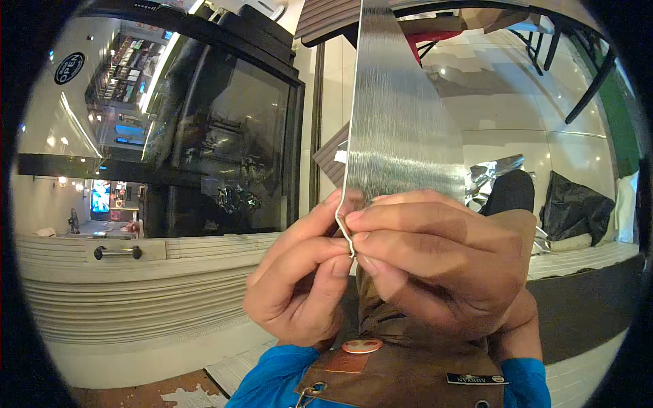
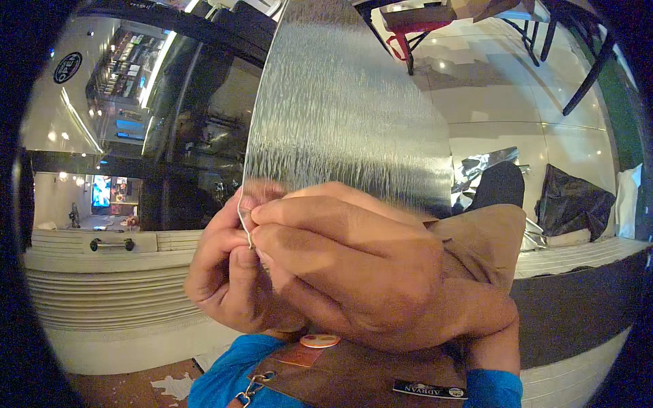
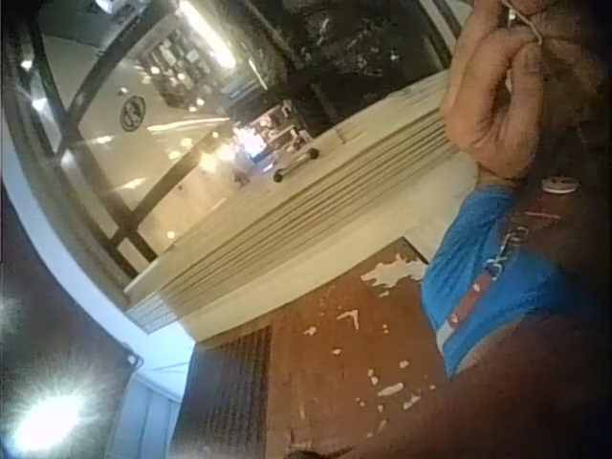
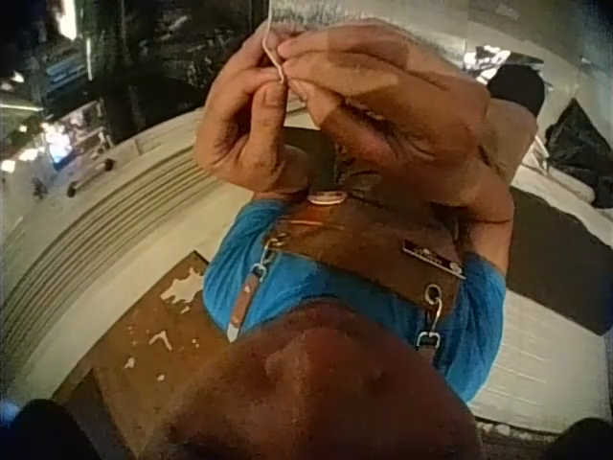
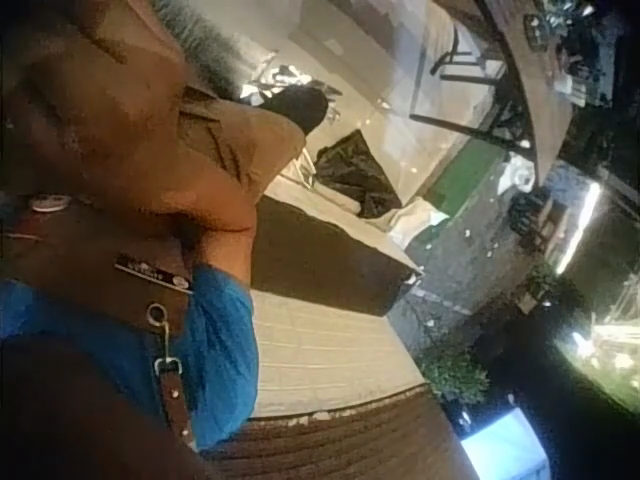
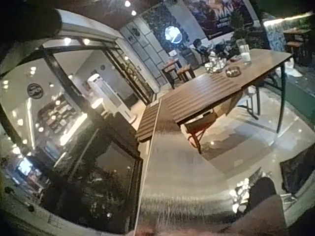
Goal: Installing wood-textured decorative wall panels using adhesive backing.
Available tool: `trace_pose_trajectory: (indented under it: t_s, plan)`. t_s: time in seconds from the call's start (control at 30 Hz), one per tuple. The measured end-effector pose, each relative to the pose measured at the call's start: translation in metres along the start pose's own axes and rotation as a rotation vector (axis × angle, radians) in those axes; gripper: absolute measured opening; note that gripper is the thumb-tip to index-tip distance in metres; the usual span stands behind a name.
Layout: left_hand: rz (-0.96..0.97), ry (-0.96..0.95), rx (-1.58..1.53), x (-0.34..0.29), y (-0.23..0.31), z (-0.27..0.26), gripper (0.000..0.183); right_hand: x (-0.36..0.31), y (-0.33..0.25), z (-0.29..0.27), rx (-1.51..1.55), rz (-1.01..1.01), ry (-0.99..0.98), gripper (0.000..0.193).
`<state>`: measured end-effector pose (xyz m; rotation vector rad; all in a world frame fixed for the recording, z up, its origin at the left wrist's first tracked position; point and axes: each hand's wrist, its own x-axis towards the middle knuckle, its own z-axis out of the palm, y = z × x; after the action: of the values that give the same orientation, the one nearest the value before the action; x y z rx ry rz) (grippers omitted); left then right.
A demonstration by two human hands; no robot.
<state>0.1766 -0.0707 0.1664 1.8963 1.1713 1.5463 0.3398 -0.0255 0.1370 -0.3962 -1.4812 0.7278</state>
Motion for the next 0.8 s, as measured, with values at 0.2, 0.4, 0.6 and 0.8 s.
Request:
trace_pose_trajectory:
  t_s: [0.2, 0.4, 0.6, 0.8]
  plan:
    - [-0.034, 0.015, -0.006, -0.0011, 0.001, -0.0007, 0.014, -0.0003, 0.0002, 0.0002, -0.007, -0.014, -0.022, 0.017]
    - [-0.046, 0.012, -0.068, 0.0002, 0.0, -0.0009, 0.014, 0.0017, -0.0008, -0.001, -0.046, -0.054, -0.058, 0.017]
    - [-0.034, 0.031, -0.096, -0.0004, -0.0009, 0.0006, 0.014, 0.0035, -0.0022, -0.0003, -0.08, -0.051, -0.05, 0.016]
    - [-0.041, 0.016, -0.035, 0.0006, -0.0001, -0.0028, 0.015, 0.0041, -0.0009, 0.0031, -0.034, -0.011, -0.008, 0.017]
